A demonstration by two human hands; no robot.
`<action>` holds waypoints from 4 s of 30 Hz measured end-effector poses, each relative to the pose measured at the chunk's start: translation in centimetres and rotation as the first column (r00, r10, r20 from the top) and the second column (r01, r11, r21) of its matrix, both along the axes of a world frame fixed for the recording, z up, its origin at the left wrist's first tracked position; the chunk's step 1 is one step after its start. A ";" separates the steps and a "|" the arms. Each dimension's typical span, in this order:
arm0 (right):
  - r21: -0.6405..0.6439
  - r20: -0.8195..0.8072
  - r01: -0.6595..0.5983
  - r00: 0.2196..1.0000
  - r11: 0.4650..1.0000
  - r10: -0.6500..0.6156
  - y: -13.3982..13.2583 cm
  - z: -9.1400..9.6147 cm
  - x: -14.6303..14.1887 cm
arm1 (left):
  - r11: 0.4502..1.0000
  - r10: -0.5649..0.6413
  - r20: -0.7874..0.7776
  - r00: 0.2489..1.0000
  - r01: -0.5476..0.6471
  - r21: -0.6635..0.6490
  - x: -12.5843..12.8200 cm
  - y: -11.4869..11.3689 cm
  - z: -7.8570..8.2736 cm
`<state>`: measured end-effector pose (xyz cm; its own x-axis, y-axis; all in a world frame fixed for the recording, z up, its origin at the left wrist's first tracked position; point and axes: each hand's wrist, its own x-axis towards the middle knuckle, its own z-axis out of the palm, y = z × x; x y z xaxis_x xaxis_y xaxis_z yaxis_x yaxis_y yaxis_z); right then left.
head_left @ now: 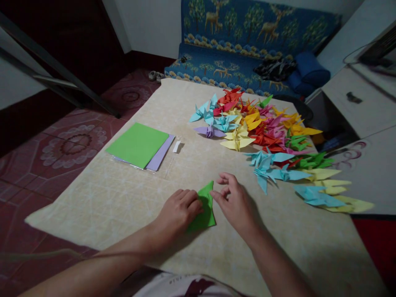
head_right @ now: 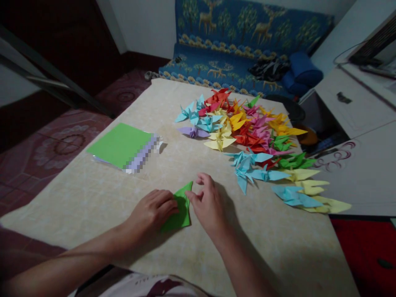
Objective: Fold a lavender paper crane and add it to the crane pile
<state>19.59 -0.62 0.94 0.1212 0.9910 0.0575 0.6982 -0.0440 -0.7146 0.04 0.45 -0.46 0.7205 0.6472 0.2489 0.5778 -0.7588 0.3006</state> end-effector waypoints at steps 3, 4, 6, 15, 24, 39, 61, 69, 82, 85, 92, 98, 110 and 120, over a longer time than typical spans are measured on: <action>-0.042 0.044 -0.052 0.998 0.998 0.054 2.0 -0.3 -0.8 | 0.996 0.071 0.082 0.994 -0.066 -0.068 -0.2 -2.3 0.1; -0.057 0.057 -0.085 0.994 0.995 0.088 2.5 -0.5 -1.0 | 0.993 0.099 0.108 0.989 -0.091 -0.072 -0.2 -2.9 0.3; -0.066 0.063 -0.126 0.989 0.990 0.130 3.0 -0.6 -1.3 | 0.990 0.130 0.138 0.982 -0.122 -0.067 -0.1 -3.6 0.6; -0.162 0.164 -0.113 0.976 0.980 0.140 0.0 0.7 1.4 | 0.997 -0.055 0.188 0.981 0.064 -0.041 -1.2 -1.8 0.6; 0.211 0.368 -0.275 0.911 0.938 0.184 -4.3 1.1 0.6 | 0.996 -0.007 0.251 0.968 0.029 -0.085 -1.4 -2.7 0.1; 0.004 0.334 -0.430 0.852 0.903 0.404 -4.0 0.7 0.4 | 0.991 0.029 0.239 0.971 -0.058 0.117 -1.3 -3.1 -0.8; 0.083 0.145 -0.309 0.944 0.947 0.295 -4.1 -0.9 1.0 | 0.990 0.100 0.205 0.974 -0.119 0.082 -0.5 -2.9 -0.3; 0.098 0.110 -0.270 0.960 0.958 0.259 -4.2 -0.9 0.9 | 0.984 0.176 0.307 0.935 -0.165 -0.064 -0.5 -2.6 0.0; 0.085 0.144 -0.212 0.969 0.974 0.199 -4.2 -1.0 0.0 | 0.931 0.343 0.386 0.856 -0.256 -0.259 0.0 -2.3 0.1; 0.079 0.175 -0.225 0.962 0.971 0.209 -4.1 -1.1 -0.1 | 0.930 0.355 0.386 0.851 -0.279 -0.240 0.1 -2.3 -0.1; 0.048 0.271 -0.230 0.940 0.972 0.209 -4.0 -1.1 -0.5 | 0.922 0.371 0.353 0.859 -0.298 -0.246 0.2 -2.1 -0.3; 0.020 0.287 -0.225 0.935 0.974 0.210 -4.0 -0.7 -0.8 | 0.919 0.378 0.348 0.858 -0.302 -0.253 0.3 -1.9 -0.4; 0.019 0.327 -0.226 0.922 0.974 0.207 -3.9 -0.6 -1.0 | 0.919 0.381 0.324 0.866 -0.315 -0.239 0.5 -1.6 -0.4; -0.022 0.223 -0.168 0.960 0.986 0.169 -3.1 -0.4 -0.6 | 0.824 0.447 0.236 0.863 -0.294 -0.483 0.2 -0.5 0.7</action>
<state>19.01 -3.68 0.58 -0.0628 0.9962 0.0610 0.8376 0.0859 -0.5395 0.25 -0.09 0.26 0.3289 0.9420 0.0672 0.5986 -0.2629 0.7567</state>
